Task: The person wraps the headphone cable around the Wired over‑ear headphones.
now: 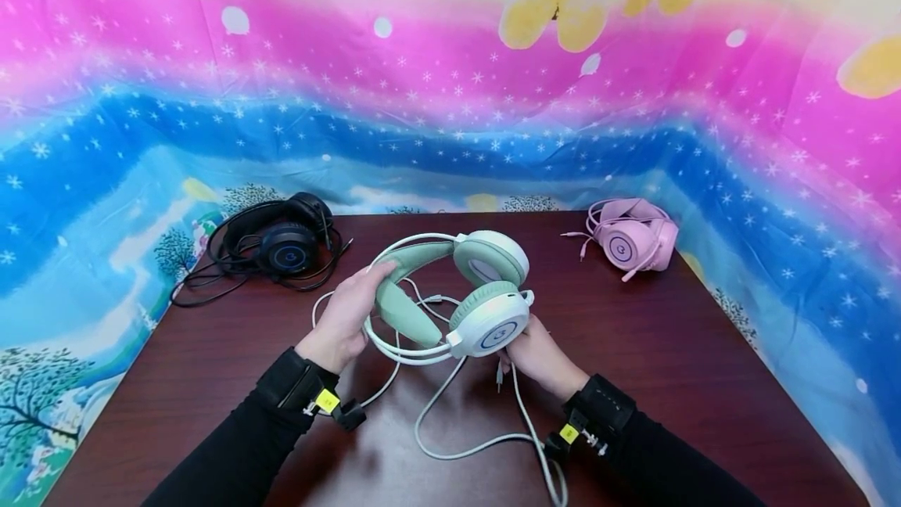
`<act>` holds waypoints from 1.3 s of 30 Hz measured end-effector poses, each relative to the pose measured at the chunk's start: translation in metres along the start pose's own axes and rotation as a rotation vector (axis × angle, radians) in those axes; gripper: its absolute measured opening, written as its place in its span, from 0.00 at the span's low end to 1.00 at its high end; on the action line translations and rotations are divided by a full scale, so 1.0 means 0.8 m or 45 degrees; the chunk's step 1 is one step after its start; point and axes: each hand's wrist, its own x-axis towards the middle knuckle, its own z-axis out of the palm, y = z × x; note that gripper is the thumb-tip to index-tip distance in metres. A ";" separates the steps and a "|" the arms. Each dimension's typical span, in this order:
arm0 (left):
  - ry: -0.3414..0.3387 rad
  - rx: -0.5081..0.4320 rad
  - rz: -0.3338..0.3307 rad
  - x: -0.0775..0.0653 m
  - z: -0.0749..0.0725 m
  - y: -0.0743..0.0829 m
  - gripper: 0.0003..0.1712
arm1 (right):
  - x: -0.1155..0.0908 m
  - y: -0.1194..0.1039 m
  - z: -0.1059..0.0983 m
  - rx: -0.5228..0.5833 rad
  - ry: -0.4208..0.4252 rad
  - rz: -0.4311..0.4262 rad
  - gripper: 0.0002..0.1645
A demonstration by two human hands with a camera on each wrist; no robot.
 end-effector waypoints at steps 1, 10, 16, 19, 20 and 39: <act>-0.048 -0.015 0.014 0.000 0.000 0.000 0.29 | 0.000 0.001 0.000 0.005 0.007 -0.003 0.27; -0.108 -0.078 0.057 -0.002 0.006 -0.001 0.31 | -0.003 0.005 0.000 0.082 -0.008 0.027 0.21; 0.107 -0.134 0.051 -0.003 0.012 0.000 0.30 | -0.006 -0.001 0.008 0.059 -0.093 0.031 0.21; 0.169 -0.186 0.045 -0.003 0.013 -0.001 0.30 | -0.007 -0.005 0.016 0.121 -0.151 0.021 0.21; 0.190 -0.198 0.041 -0.003 0.013 -0.001 0.31 | -0.007 -0.006 0.018 0.147 -0.168 0.020 0.21; 0.486 -0.309 0.095 -0.002 0.022 -0.003 0.23 | -0.014 -0.018 0.052 -0.127 -0.252 0.098 0.22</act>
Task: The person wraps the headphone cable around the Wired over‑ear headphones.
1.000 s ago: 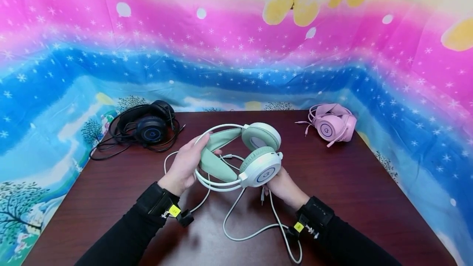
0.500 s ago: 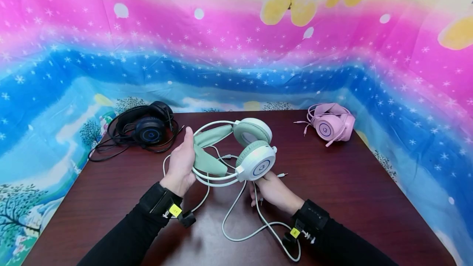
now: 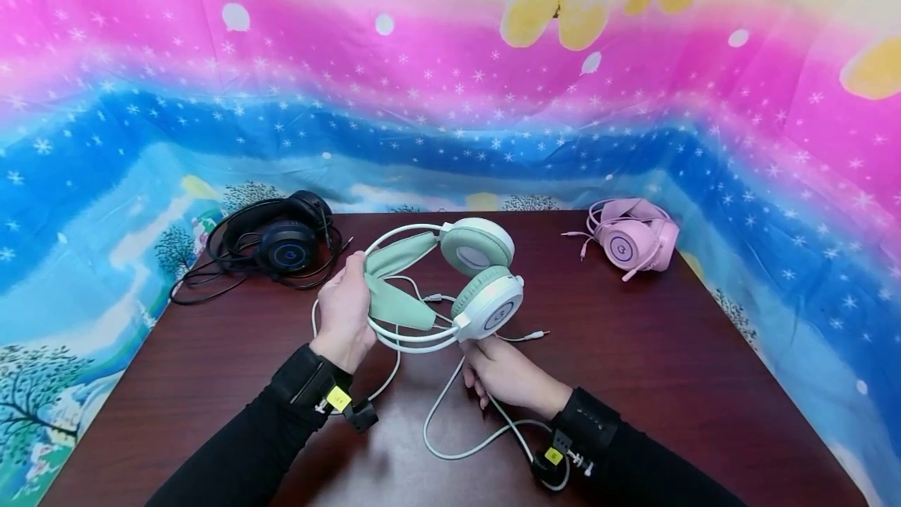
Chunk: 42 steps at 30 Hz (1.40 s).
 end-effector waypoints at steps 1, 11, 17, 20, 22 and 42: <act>-0.002 -0.008 -0.015 0.000 0.000 -0.001 0.23 | 0.000 -0.002 0.002 -0.035 -0.001 -0.014 0.21; -0.028 0.055 0.046 -0.001 0.005 -0.010 0.21 | 0.001 -0.023 0.017 -0.496 -0.021 -0.201 0.24; 0.021 0.040 0.262 0.003 0.007 -0.010 0.29 | -0.003 -0.033 0.014 -0.522 -0.056 -0.215 0.21; 0.011 0.044 0.348 0.002 0.009 -0.009 0.34 | -0.004 -0.037 0.011 -0.529 -0.066 -0.220 0.22; -0.001 0.089 0.420 0.002 0.008 -0.011 0.34 | -0.005 -0.039 0.010 -0.546 -0.073 -0.225 0.22; -0.176 0.667 0.806 0.002 -0.004 -0.005 0.21 | -0.005 -0.041 0.002 -0.669 -0.117 -0.225 0.25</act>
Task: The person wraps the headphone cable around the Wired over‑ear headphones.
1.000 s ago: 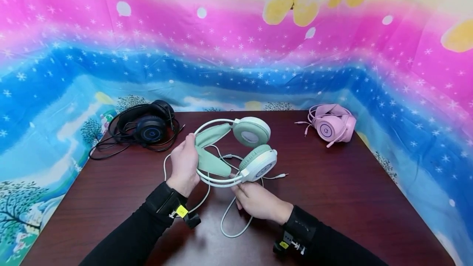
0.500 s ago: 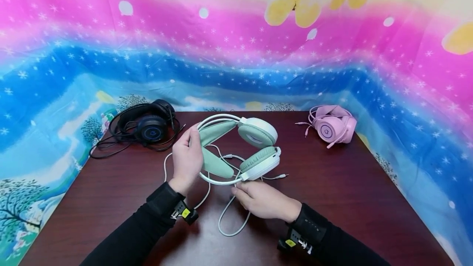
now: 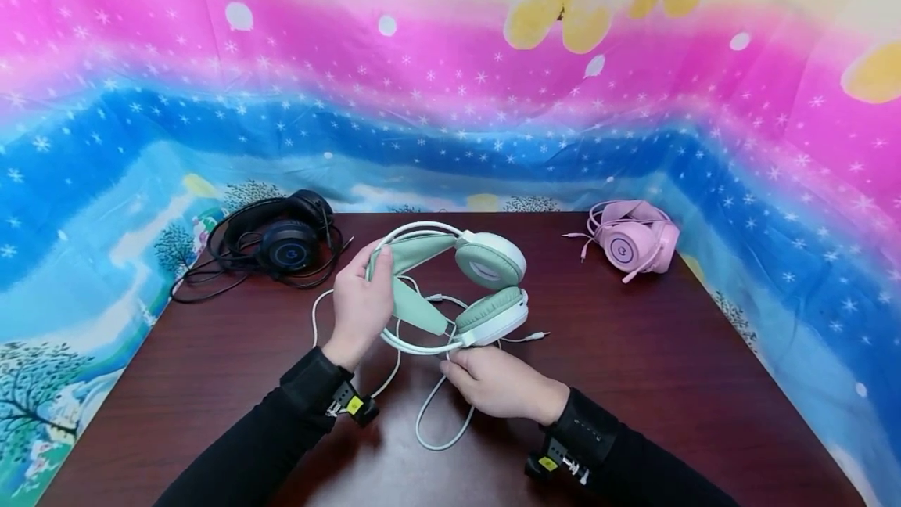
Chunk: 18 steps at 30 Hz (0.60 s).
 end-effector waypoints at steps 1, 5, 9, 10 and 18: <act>0.037 -0.027 0.023 0.001 0.002 0.000 0.21 | -0.001 -0.001 -0.003 -0.027 0.016 -0.015 0.24; 0.133 -0.044 0.115 0.009 0.001 0.002 0.20 | -0.007 -0.006 -0.028 -0.035 0.049 -0.151 0.15; 0.146 0.031 0.119 0.016 -0.010 -0.002 0.20 | -0.017 -0.005 -0.062 0.174 -0.020 -0.222 0.13; 0.144 0.046 0.110 0.017 -0.014 -0.003 0.20 | -0.020 -0.003 -0.070 0.241 -0.045 -0.216 0.14; 0.050 0.080 0.002 0.025 -0.040 -0.008 0.21 | -0.039 0.025 -0.121 0.591 -0.155 -0.156 0.16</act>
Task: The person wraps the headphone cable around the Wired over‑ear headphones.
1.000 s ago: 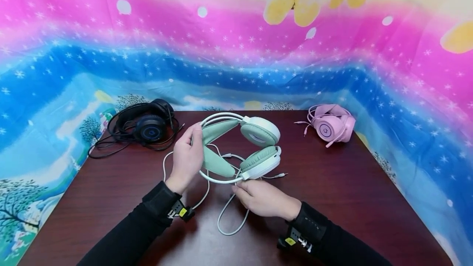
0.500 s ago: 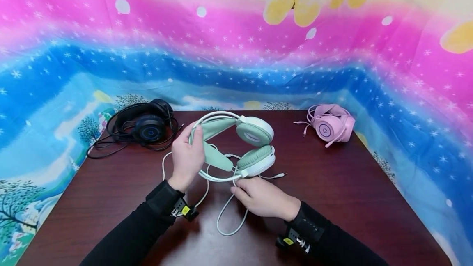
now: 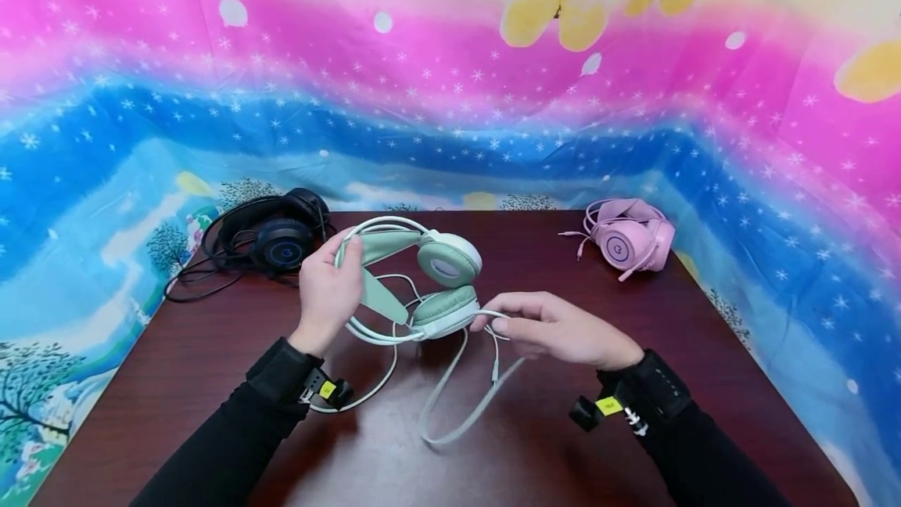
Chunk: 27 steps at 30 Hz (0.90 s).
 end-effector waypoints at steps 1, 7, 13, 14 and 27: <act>-0.022 -0.006 -0.021 0.001 -0.003 0.001 0.21 | -0.003 0.001 -0.005 -0.036 0.018 -0.006 0.17; -0.216 -0.111 -0.228 0.003 -0.015 0.012 0.23 | -0.004 0.010 -0.025 -0.414 0.355 -0.084 0.14; -0.443 -0.134 -0.341 -0.002 -0.012 0.014 0.24 | 0.019 0.022 -0.022 -0.713 0.616 -0.314 0.10; -0.472 -0.126 -0.357 -0.003 -0.011 0.013 0.24 | 0.023 0.022 -0.021 -0.732 0.637 -0.341 0.10; -0.797 -0.287 -0.528 -0.013 -0.015 0.000 0.28 | 0.040 0.049 -0.045 -0.531 0.622 -0.206 0.13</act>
